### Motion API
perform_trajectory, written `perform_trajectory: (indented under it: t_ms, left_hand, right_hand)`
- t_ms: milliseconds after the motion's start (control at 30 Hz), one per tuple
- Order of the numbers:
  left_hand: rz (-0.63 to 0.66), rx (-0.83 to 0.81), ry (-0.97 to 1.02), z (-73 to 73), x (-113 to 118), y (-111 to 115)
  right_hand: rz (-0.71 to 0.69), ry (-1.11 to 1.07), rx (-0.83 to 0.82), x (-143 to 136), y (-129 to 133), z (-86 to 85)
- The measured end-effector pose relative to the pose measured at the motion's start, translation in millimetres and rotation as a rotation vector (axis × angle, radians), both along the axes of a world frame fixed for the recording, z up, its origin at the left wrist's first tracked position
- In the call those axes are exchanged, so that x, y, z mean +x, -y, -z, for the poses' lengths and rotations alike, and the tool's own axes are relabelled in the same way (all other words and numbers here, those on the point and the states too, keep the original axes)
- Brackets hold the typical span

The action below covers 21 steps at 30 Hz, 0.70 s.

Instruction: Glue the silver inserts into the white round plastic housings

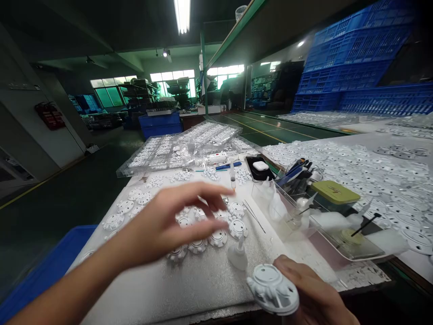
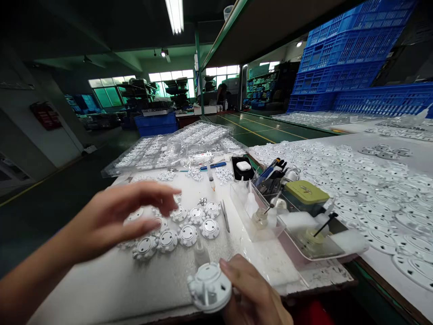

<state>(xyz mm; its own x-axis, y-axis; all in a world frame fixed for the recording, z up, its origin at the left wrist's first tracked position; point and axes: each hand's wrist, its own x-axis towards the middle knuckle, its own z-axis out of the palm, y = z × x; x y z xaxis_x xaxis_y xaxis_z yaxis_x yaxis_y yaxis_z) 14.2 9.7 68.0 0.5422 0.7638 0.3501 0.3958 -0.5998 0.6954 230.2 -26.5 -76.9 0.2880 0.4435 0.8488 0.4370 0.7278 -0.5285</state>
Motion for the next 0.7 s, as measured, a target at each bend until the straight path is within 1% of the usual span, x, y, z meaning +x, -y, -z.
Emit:
perform_trajectory:
  t_ms: [33,67,133,233,300,333,400,500,600,700]
  left_hand:
    - [-0.101,0.02,-0.09,-5.3,-3,-16]
    - [-0.176,0.045,-0.226,-7.8,-6,-33]
    - [-0.274,0.016,-0.533,-3.8,-8,-71]
    - [-0.302,-0.068,-0.664,17.0,-5,-125]
    - [-0.332,-0.108,-0.728,32.0,1,-153]
    - [-0.35,-0.129,-0.756,38.2,5,-164]
    - [-0.389,-0.17,-0.796,47.6,11,-182]
    - [-0.436,-0.222,-0.811,56.3,17,-200]
    - [-0.46,-0.249,-0.782,61.8,17,-207]
    - [-0.449,-0.26,-0.716,64.5,13,-206]
  right_hand:
    - [0.011,-0.053,-0.012,2,-4,2.0]
    - [-0.02,-0.087,-0.051,5,-8,2.8]
    - [-0.117,-0.182,-0.179,11,-14,3.0]
    - [-0.291,-0.32,-0.33,18,-18,5.1]
    - [-0.356,-0.335,-0.367,20,-18,8.1]
    - [-0.367,-0.333,-0.376,20,-18,9.6]
    - [-0.361,-0.34,-0.387,19,-17,11.5]
    - [-0.364,-0.355,-0.398,17,-16,12.9]
    - [-0.376,-0.334,-0.384,19,-17,15.0]
    - [-0.386,-0.241,-0.373,22,-18,18.0]
